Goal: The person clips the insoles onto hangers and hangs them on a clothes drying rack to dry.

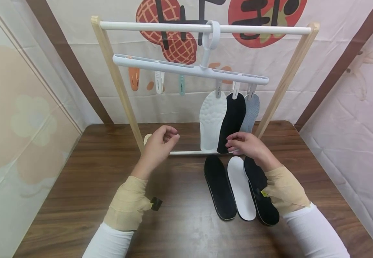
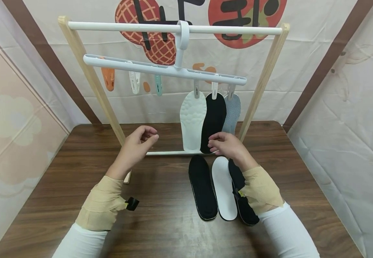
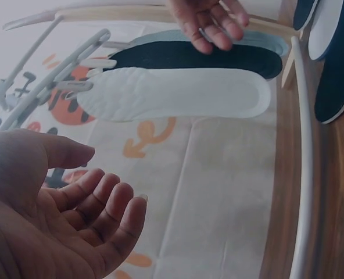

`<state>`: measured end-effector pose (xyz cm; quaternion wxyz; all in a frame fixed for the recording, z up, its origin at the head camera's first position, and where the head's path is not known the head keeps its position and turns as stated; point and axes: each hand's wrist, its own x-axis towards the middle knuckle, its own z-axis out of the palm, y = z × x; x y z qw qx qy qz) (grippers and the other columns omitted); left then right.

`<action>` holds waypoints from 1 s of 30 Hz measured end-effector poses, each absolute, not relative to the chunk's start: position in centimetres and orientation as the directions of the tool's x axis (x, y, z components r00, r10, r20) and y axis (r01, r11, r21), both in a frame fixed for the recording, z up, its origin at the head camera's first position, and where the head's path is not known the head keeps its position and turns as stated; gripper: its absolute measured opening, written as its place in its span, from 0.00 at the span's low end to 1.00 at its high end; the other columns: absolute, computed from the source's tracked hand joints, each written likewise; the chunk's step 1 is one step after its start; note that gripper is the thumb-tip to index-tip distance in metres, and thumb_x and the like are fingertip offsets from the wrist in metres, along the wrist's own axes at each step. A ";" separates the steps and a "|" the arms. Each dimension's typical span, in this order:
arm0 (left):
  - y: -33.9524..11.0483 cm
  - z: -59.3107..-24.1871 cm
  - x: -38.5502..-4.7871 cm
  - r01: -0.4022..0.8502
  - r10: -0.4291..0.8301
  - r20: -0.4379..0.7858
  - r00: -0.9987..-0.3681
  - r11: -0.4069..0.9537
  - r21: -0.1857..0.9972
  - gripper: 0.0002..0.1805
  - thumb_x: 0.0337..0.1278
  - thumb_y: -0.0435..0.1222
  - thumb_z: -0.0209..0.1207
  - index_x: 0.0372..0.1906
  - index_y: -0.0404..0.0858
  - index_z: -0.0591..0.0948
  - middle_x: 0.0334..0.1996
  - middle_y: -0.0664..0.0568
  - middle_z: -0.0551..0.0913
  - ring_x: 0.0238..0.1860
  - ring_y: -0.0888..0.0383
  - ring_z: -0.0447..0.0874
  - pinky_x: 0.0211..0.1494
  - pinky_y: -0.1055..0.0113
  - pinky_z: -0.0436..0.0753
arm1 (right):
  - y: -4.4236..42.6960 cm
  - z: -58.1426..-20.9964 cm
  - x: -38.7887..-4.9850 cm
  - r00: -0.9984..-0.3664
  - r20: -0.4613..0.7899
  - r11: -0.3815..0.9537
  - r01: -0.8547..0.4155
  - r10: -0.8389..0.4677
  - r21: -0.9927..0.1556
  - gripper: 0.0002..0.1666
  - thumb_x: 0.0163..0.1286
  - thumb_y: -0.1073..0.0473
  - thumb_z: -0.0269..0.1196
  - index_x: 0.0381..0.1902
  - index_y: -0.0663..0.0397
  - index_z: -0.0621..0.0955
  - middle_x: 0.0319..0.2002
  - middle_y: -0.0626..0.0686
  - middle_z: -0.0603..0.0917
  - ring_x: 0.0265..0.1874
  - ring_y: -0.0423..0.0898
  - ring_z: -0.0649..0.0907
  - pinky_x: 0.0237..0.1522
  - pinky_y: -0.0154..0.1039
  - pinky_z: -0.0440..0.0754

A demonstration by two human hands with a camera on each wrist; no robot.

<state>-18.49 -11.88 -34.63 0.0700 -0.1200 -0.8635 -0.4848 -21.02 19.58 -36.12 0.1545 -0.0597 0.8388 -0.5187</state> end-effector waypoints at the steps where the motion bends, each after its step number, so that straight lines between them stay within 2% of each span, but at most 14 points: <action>1: -12.1 -34.5 -18.5 0.275 0.141 0.236 -0.962 0.505 0.818 0.14 0.71 0.38 0.58 0.53 0.33 0.78 0.45 0.43 0.83 0.46 0.48 0.81 0.52 0.57 0.77 | 19.6 -36.2 -21.0 -0.945 -0.196 0.457 0.059 -0.260 -0.888 0.23 0.80 0.60 0.53 0.65 0.71 0.71 0.58 0.69 0.80 0.55 0.59 0.84 0.57 0.46 0.82; 7: -13.2 -33.8 -18.5 0.267 0.138 0.229 -0.964 0.516 0.814 0.16 0.72 0.40 0.57 0.56 0.33 0.77 0.47 0.44 0.81 0.48 0.48 0.79 0.55 0.56 0.76 | 19.6 -36.6 -20.7 -0.945 -0.185 0.463 0.041 -0.269 -0.886 0.23 0.80 0.60 0.53 0.65 0.72 0.71 0.57 0.69 0.81 0.53 0.57 0.85 0.56 0.47 0.82; 13: -14.3 -33.1 -18.8 0.289 0.114 0.270 -0.956 0.527 0.799 0.16 0.72 0.38 0.57 0.55 0.31 0.77 0.47 0.42 0.81 0.48 0.47 0.79 0.56 0.56 0.76 | 19.9 -37.0 -20.3 -0.945 -0.192 0.455 0.053 -0.266 -0.889 0.24 0.80 0.61 0.53 0.65 0.73 0.70 0.57 0.69 0.81 0.49 0.51 0.86 0.52 0.40 0.84; 16: -14.8 -32.5 -19.0 0.303 0.104 0.293 -0.950 0.531 0.792 0.16 0.72 0.37 0.57 0.55 0.30 0.77 0.46 0.41 0.81 0.48 0.47 0.79 0.56 0.56 0.75 | 20.0 -37.1 -20.1 -0.946 -0.196 0.458 0.058 -0.259 -0.887 0.24 0.80 0.60 0.54 0.65 0.73 0.71 0.56 0.68 0.82 0.49 0.51 0.86 0.52 0.39 0.84; 30: -16.6 -29.2 -18.5 0.300 0.068 0.316 -0.946 0.548 0.781 0.18 0.72 0.39 0.57 0.57 0.30 0.76 0.48 0.41 0.80 0.47 0.51 0.77 0.54 0.61 0.74 | 21.2 -37.6 -18.5 -0.949 -0.192 0.496 0.045 -0.250 -0.867 0.23 0.79 0.59 0.55 0.63 0.71 0.72 0.54 0.68 0.83 0.49 0.55 0.87 0.54 0.50 0.83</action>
